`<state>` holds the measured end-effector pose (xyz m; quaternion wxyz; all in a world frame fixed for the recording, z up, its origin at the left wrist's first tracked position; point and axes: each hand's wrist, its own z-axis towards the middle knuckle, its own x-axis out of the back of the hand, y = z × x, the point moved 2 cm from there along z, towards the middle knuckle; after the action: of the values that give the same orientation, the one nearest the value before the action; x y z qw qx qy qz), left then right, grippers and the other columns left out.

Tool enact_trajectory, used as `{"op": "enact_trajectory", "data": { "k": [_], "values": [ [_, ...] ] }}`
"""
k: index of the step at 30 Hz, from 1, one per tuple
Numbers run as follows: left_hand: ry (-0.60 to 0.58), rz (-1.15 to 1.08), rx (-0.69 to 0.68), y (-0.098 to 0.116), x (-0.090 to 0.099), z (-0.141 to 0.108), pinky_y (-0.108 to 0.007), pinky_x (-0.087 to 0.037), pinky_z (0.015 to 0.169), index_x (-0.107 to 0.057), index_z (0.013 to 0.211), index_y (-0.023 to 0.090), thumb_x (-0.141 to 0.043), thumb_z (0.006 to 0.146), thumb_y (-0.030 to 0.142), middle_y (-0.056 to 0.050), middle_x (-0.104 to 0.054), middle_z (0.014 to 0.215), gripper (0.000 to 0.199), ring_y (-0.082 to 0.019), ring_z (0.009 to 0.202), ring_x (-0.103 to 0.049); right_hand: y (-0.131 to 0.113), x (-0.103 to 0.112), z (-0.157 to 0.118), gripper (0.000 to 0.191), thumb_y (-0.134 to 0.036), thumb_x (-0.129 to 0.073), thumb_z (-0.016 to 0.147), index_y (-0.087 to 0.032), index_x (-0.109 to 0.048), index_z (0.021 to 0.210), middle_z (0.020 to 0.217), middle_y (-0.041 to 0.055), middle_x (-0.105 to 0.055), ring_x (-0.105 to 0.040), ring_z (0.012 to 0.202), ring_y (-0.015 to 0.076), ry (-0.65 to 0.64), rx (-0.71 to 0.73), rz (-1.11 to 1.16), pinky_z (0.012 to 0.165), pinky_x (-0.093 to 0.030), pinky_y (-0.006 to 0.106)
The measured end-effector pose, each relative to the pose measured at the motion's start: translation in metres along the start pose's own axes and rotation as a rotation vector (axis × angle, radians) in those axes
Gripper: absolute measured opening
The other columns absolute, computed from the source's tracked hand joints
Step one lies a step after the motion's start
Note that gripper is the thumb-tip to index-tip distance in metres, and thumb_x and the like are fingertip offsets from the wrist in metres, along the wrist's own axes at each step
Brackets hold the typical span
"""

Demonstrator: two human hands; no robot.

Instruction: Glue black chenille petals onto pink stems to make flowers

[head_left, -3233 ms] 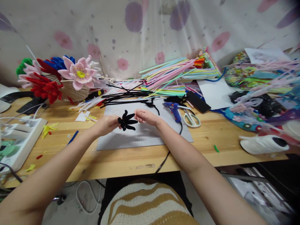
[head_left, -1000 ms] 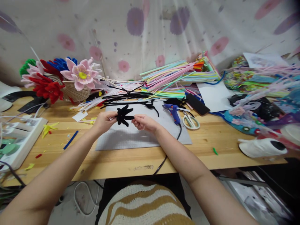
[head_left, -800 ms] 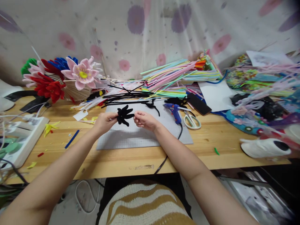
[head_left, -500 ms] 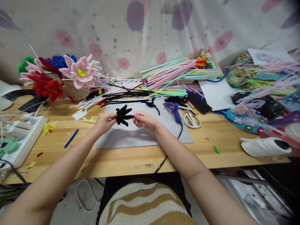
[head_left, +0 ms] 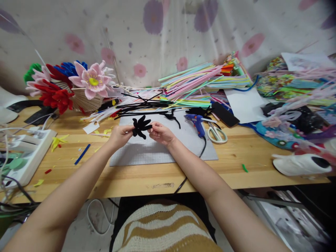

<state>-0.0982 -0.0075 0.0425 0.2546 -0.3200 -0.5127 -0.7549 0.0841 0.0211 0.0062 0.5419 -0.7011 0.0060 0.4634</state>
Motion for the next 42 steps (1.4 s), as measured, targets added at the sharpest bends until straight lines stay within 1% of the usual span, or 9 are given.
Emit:
{"op": "enact_trajectory", "data": {
  "k": [6,10,14,18,22,28,33,38,42],
  "values": [
    [0.167,0.072,0.068,0.001,0.002,-0.002,-0.022,-0.043,0.063,-0.071,0.085,0.020,-0.054,0.073,0.029,-0.002,-0.071,0.084,0.023,-0.015,0.071,-0.062,0.002,0.001,-0.002,0.032,-0.045,-0.059,0.074,-0.014,-0.054,0.068,0.049,-0.0051,-0.046,-0.029,0.038,0.0023,-0.040,-0.149,-0.173,0.034,-0.018,0.015],
    [0.156,0.131,0.051,0.006,0.000,-0.003,-0.020,-0.042,0.063,-0.070,0.090,0.020,-0.053,0.075,0.029,-0.002,-0.070,0.084,0.024,-0.014,0.072,-0.060,0.004,0.000,-0.006,0.033,-0.044,-0.066,0.066,-0.012,-0.060,0.075,0.055,-0.0038,-0.053,-0.037,0.041,0.0019,-0.075,-0.241,-0.300,0.034,-0.021,0.015],
    [-0.063,0.054,0.002,0.011,0.002,-0.002,-0.020,-0.042,0.062,-0.068,0.092,0.017,-0.055,0.074,0.035,-0.003,-0.069,0.082,0.028,-0.014,0.070,-0.058,-0.003,0.006,-0.006,0.028,-0.038,-0.067,0.065,-0.012,-0.059,0.068,0.050,-0.0051,-0.050,-0.035,0.040,0.0015,-0.093,-0.219,-0.380,0.036,-0.021,0.014],
    [-0.355,-0.081,0.085,0.012,0.007,0.000,-0.021,-0.043,0.059,-0.069,0.090,0.018,-0.056,0.073,0.036,-0.001,-0.069,0.079,0.028,-0.014,0.069,-0.059,-0.007,0.012,-0.004,0.024,-0.033,-0.068,0.065,-0.012,-0.057,0.067,0.050,-0.0048,-0.049,-0.036,0.043,0.0021,-0.235,-0.270,-0.446,0.039,-0.023,0.014],
    [-0.435,-0.097,0.106,0.010,0.011,0.003,-0.021,-0.043,0.060,-0.071,0.083,0.020,-0.058,0.070,0.034,0.001,-0.070,0.074,0.023,-0.014,0.067,-0.059,-0.003,0.016,-0.001,0.026,-0.033,-0.070,0.063,-0.012,-0.057,0.068,0.054,-0.0031,-0.054,-0.037,0.043,0.0024,-0.263,-0.319,-0.382,0.040,-0.023,0.015],
    [-0.341,-0.005,0.107,0.011,0.007,0.003,-0.020,-0.039,0.057,-0.072,0.072,0.020,-0.055,0.073,0.033,0.002,-0.069,0.065,0.021,-0.012,0.060,-0.058,0.004,0.018,-0.001,0.023,-0.025,-0.070,0.063,-0.013,-0.051,0.063,0.055,-0.0024,-0.056,-0.034,0.041,0.0010,-0.107,-0.143,-0.135,0.040,-0.021,0.014],
    [-0.251,-0.006,0.073,0.016,0.002,0.002,-0.021,-0.038,0.055,-0.071,0.069,0.018,-0.052,0.075,0.034,0.000,-0.067,0.061,0.025,-0.011,0.054,-0.054,0.008,0.015,0.001,0.021,-0.022,-0.069,0.066,-0.013,-0.050,0.062,0.049,-0.0041,-0.053,-0.029,0.037,-0.0005,-0.117,-0.010,-0.018,0.039,-0.021,0.013],
    [-0.185,0.003,0.057,0.016,0.004,0.003,-0.021,-0.036,0.054,-0.071,0.069,0.018,-0.053,0.073,0.031,0.000,-0.067,0.062,0.023,-0.012,0.055,-0.055,0.007,0.015,0.006,0.023,-0.021,-0.066,0.071,-0.014,-0.046,0.061,0.049,-0.0057,-0.048,-0.030,0.037,-0.0004,-0.047,-0.055,0.016,0.038,-0.022,0.012],
    [-0.016,0.115,0.027,0.014,0.010,0.004,-0.021,-0.032,0.051,-0.071,0.073,0.019,-0.054,0.073,0.030,0.001,-0.066,0.060,0.020,-0.011,0.054,-0.053,0.003,0.019,0.004,0.023,-0.032,-0.063,0.074,-0.013,-0.052,0.067,0.051,-0.0042,-0.050,-0.038,0.040,0.0017,-0.021,-0.142,-0.073,0.036,-0.024,0.013]
  ]
}}
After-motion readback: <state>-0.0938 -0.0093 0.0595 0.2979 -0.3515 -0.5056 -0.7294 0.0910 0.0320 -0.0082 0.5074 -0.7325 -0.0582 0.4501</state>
